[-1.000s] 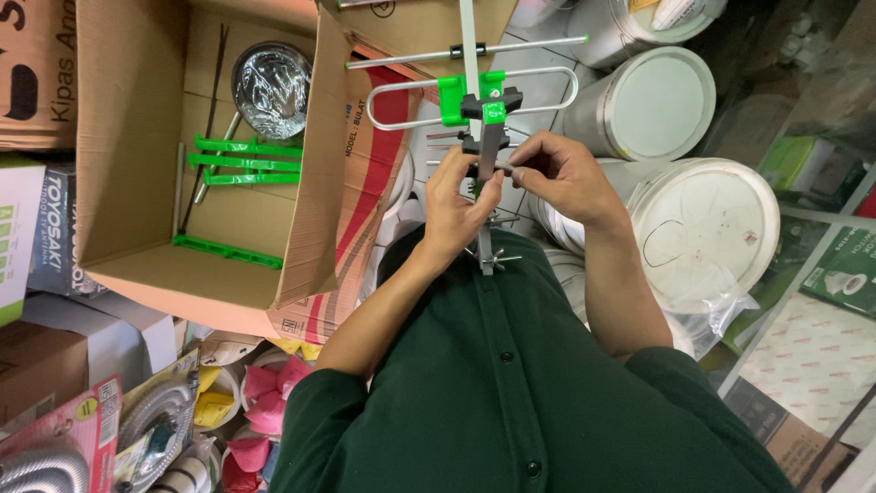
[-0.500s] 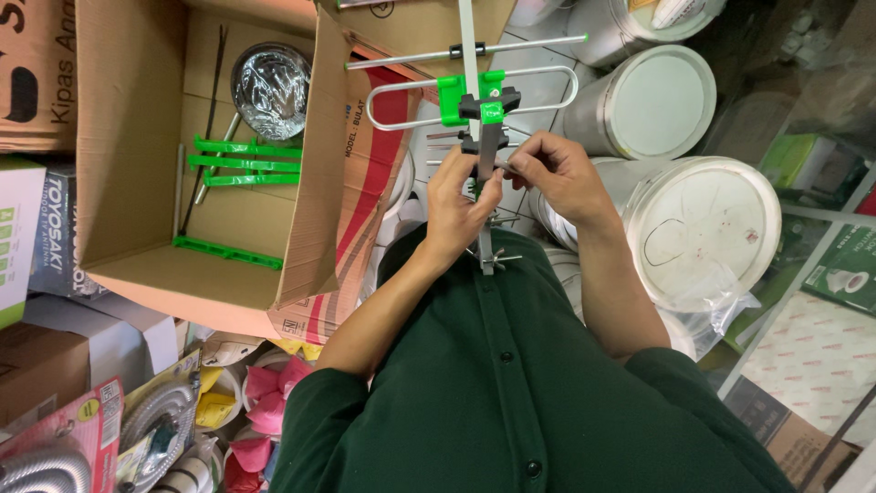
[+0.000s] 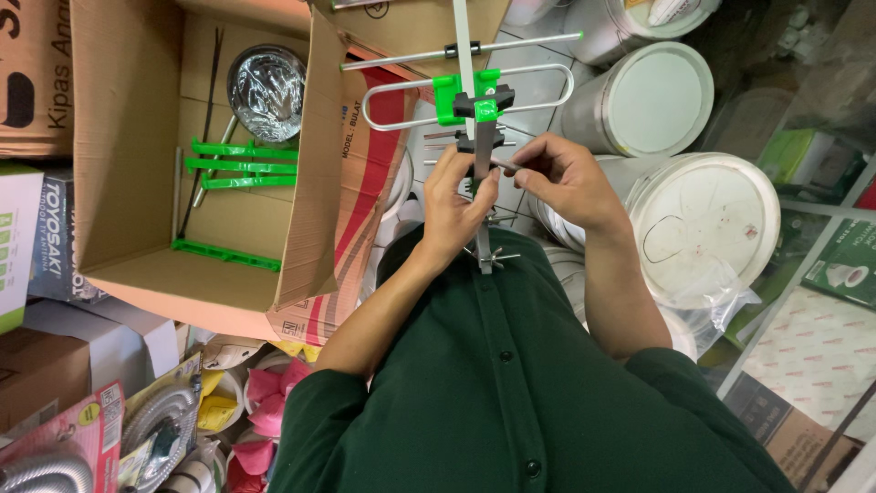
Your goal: The person assembles a digital television antenna by sliding metal elements onto the central boom and securing components with a screwdriver.
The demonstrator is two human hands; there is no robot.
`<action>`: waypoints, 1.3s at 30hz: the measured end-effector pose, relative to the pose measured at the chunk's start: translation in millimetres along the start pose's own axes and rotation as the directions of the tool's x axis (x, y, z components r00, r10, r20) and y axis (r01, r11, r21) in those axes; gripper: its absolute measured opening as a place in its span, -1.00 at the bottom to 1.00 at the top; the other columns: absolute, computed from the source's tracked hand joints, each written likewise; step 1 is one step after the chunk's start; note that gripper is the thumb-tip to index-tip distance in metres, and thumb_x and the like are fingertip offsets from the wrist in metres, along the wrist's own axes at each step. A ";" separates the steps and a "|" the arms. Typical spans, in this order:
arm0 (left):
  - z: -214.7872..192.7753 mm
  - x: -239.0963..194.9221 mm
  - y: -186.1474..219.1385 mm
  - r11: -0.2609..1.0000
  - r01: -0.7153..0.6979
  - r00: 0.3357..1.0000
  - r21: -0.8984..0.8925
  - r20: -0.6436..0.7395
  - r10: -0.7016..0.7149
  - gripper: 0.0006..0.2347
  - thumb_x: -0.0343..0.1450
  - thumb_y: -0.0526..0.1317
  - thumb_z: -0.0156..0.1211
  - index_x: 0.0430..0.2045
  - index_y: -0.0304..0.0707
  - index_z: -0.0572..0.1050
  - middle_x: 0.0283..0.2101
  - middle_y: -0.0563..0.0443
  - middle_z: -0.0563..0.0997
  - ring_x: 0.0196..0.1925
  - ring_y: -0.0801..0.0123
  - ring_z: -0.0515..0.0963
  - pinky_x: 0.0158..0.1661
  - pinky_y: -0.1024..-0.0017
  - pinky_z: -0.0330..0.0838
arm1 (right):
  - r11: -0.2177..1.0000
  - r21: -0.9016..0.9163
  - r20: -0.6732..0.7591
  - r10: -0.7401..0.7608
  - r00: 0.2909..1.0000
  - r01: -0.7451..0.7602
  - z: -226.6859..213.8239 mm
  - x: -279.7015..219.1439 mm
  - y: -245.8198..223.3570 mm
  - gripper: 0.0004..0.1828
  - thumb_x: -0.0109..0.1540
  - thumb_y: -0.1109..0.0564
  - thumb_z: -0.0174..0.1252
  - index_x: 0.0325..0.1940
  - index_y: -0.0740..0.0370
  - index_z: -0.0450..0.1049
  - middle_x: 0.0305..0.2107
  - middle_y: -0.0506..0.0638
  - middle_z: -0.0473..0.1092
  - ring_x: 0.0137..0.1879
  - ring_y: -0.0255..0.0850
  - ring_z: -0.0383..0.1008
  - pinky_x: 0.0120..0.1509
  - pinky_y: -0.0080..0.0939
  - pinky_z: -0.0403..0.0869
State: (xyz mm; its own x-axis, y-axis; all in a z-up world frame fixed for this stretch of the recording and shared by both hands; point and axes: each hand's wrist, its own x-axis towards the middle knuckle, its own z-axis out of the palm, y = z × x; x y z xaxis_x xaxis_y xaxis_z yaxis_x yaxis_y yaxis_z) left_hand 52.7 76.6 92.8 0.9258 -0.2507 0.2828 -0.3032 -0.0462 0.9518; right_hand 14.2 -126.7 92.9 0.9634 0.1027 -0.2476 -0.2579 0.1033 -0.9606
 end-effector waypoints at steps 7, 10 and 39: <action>-1.7 -1.0 -0.4 1.000 0.009 1.000 -0.020 0.010 -0.009 -0.87 0.40 -0.42 0.31 -0.23 -0.37 0.51 -0.27 -0.07 0.49 -0.28 0.28 0.53 -0.21 0.40 0.44 | 1.000 -0.016 -0.012 -0.009 1.000 0.009 1.9 -1.0 0.0 -0.84 0.35 0.28 0.21 0.01 0.35 0.47 -0.17 -0.06 0.48 -0.04 -0.37 0.46 0.11 -0.31 0.47; -2.1 -1.4 -2.0 1.000 0.000 1.000 0.007 0.009 0.000 -0.86 0.40 -0.41 0.32 -0.23 -0.37 0.52 -0.29 -0.06 0.49 -0.27 0.29 0.53 -0.22 0.40 0.43 | 1.000 -0.013 0.005 -0.015 1.000 0.015 0.2 -0.8 -0.3 -0.83 0.34 0.29 0.19 0.02 0.34 0.47 -0.15 -0.06 0.48 -0.02 -0.37 0.47 0.13 -0.31 0.47; -21.4 -21.9 -38.8 0.976 0.157 0.987 -0.151 0.013 -0.157 -0.79 0.50 -0.34 0.25 0.01 -0.34 0.56 -0.07 -0.09 0.68 -0.07 0.37 0.64 0.00 0.43 0.52 | 0.423 -0.771 0.423 -0.218 0.879 0.476 9.4 43.9 -91.7 -0.86 0.23 0.26 0.27 -0.12 0.25 0.55 -0.38 0.08 0.46 -0.24 0.06 0.46 -0.19 0.01 0.35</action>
State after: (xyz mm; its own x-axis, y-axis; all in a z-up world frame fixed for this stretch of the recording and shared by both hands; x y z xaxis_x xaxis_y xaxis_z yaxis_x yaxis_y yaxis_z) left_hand 49.0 104.6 52.2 0.9590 -0.2529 0.1280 -0.1161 0.0612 0.9913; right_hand 79.4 -122.3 171.3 0.8724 0.4867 0.0450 0.4058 -0.6699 -0.6218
